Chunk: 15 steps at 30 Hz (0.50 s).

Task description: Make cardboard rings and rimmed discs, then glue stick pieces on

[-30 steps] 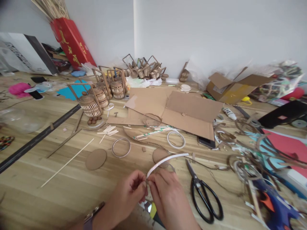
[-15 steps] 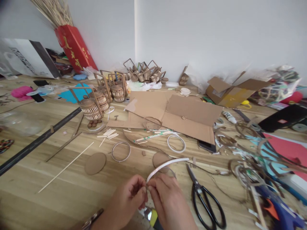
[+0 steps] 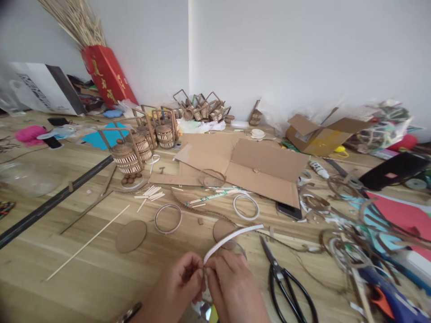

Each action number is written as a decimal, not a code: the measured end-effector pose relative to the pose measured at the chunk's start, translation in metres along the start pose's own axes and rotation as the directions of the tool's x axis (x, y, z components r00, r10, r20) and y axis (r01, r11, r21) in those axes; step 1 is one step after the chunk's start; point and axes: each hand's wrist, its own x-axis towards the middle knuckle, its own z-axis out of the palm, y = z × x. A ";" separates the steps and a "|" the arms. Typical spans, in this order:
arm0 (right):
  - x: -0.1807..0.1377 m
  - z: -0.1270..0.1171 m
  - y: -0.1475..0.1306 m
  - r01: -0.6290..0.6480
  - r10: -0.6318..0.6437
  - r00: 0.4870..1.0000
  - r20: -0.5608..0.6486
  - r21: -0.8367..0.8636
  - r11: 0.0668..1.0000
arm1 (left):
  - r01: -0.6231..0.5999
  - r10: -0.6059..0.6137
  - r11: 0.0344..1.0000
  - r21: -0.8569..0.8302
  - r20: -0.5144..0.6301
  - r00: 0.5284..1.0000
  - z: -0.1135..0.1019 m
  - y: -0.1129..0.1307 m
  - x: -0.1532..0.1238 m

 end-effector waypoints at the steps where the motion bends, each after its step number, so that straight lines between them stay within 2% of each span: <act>1: 0.000 0.000 0.000 0.007 -0.007 1.000 -0.002 -0.003 1.000 | -0.002 0.002 1.000 0.002 0.001 1.000 0.000 0.000 0.000; 6: -0.001 0.000 0.001 0.021 -0.021 1.000 -0.007 -0.013 1.000 | -0.007 0.007 1.000 0.013 0.014 1.000 0.000 -0.002 0.000; 11: -0.001 -0.006 -0.004 -0.059 0.059 0.998 0.021 0.006 0.998 | -0.010 0.011 0.999 -0.034 0.031 0.999 0.000 -0.006 0.003; 15: 0.003 -0.010 -0.006 -0.119 0.116 0.993 0.037 0.096 0.988 | -0.011 0.017 0.995 -0.095 0.061 0.998 0.000 -0.005 0.004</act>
